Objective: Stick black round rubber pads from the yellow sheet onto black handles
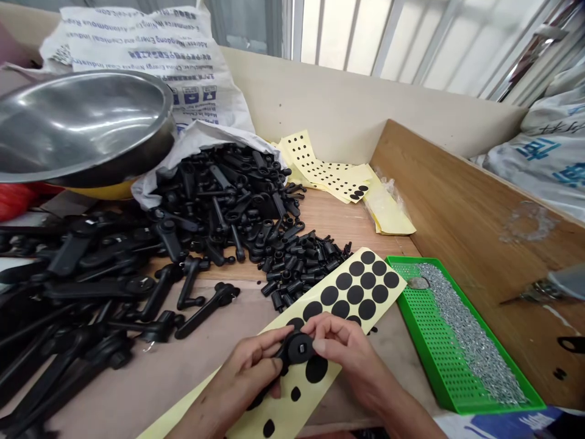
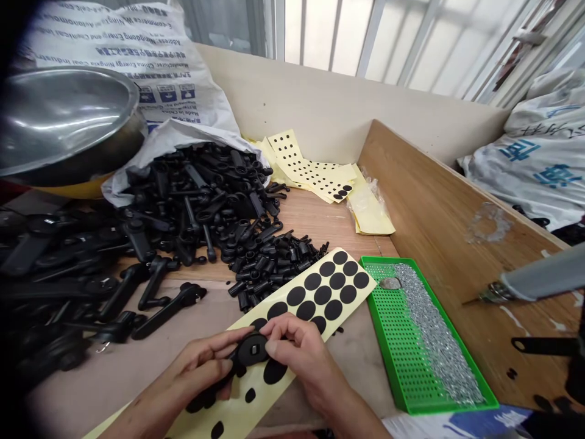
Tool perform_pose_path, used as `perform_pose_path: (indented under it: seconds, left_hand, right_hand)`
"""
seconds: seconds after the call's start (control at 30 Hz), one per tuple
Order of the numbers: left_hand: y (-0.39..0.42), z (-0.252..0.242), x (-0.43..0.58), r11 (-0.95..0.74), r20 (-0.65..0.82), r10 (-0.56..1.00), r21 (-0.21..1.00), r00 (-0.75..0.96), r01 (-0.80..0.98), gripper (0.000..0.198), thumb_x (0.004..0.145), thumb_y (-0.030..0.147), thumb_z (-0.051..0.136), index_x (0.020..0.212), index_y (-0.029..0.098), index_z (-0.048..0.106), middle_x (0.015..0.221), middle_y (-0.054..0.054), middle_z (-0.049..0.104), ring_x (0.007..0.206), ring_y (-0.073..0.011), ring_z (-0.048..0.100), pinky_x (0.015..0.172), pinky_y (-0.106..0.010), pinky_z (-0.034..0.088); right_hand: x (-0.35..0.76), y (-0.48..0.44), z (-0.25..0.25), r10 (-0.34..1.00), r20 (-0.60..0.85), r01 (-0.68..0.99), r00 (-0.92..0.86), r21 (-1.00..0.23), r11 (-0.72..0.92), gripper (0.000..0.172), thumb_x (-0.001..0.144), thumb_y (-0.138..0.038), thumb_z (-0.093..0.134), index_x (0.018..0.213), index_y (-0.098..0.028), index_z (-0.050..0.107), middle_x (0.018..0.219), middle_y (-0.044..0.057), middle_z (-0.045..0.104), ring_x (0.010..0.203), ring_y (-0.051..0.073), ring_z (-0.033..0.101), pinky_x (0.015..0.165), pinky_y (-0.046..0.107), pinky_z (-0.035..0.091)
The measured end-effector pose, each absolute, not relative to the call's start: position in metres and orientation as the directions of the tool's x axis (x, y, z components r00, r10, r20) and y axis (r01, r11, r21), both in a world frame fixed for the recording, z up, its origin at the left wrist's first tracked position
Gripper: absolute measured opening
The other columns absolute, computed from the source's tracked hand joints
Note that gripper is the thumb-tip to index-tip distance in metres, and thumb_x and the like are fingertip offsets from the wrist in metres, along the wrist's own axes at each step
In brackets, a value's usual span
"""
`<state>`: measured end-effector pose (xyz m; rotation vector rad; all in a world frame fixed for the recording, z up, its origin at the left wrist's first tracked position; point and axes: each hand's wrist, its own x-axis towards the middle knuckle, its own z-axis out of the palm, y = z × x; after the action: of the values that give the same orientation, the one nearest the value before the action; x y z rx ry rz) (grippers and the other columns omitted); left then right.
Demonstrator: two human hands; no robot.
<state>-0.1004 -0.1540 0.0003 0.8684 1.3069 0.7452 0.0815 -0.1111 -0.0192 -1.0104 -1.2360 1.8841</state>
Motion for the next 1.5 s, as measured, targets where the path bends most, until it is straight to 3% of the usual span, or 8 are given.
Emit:
perform_pose_path:
  seconds: [0.3,0.6,1.13,1.4,1.5]
  left_hand:
    - [-0.155,0.0,-0.099,0.505,-0.504,0.856,0.863,0.119,0.019,0.054,0.07,0.035,0.055,0.12,0.013,0.059,0.052,0.005,0.056,0.052,-0.0125,0.046,0.048,-0.022,0.027]
    - [-0.149,-0.01,-0.103,0.5,-0.508,0.842,0.861,0.179,0.092,0.055,0.071,0.044,0.057,0.118,0.015,0.06,0.052,0.004,0.057,0.051,-0.0136,0.047,0.046,-0.022,0.03]
    - [-0.151,-0.016,-0.1,0.481,-0.487,0.862,0.873,0.141,0.078,0.049,0.07,0.042,0.058,0.111,0.015,0.063,0.052,0.005,0.052,0.048,-0.0117,0.045,0.046,-0.021,0.033]
    - [-0.157,-0.027,-0.096,0.381,-0.392,0.912,0.918,0.118,0.105,0.039,0.078,0.041,0.056,0.107,0.016,0.062,0.058,0.005,0.05,0.048,-0.0097,0.041,0.044,-0.019,0.033]
    - [-0.163,-0.028,-0.096,0.323,-0.342,0.937,0.927,0.072,0.19,0.037,0.079,0.042,0.056,0.105,0.016,0.062,0.066,0.0,0.06,0.053,-0.012,0.046,0.047,-0.02,0.037]
  right_hand:
    - [0.078,-0.111,-0.016,0.849,-0.258,-0.056,-0.46,-0.946,-0.318,0.018,0.066,-0.028,0.067,0.061,-0.017,0.055,0.09,0.005,0.059,0.08,0.018,0.05,0.068,0.025,0.037]
    - [0.078,-0.11,-0.015,0.85,-0.271,-0.043,-0.452,-0.945,-0.324,0.02,0.065,-0.03,0.069,0.061,-0.016,0.055,0.088,0.004,0.059,0.078,0.017,0.051,0.067,0.025,0.039]
    - [0.078,-0.109,-0.018,0.844,-0.261,-0.025,-0.469,-0.951,-0.308,0.021,0.068,-0.032,0.068,0.063,-0.017,0.054,0.082,0.003,0.058,0.071,0.014,0.049,0.061,0.024,0.038]
    - [0.078,-0.113,-0.021,0.851,-0.24,0.046,-0.467,-0.968,-0.248,0.016,0.071,-0.03,0.061,0.065,-0.018,0.052,0.076,0.002,0.055,0.066,0.013,0.047,0.057,0.024,0.036]
    - [0.077,-0.116,-0.019,0.869,-0.189,0.136,-0.458,-0.98,-0.142,0.013,0.073,-0.025,0.056,0.064,-0.018,0.05,0.074,0.001,0.054,0.063,0.013,0.049,0.055,0.025,0.037]
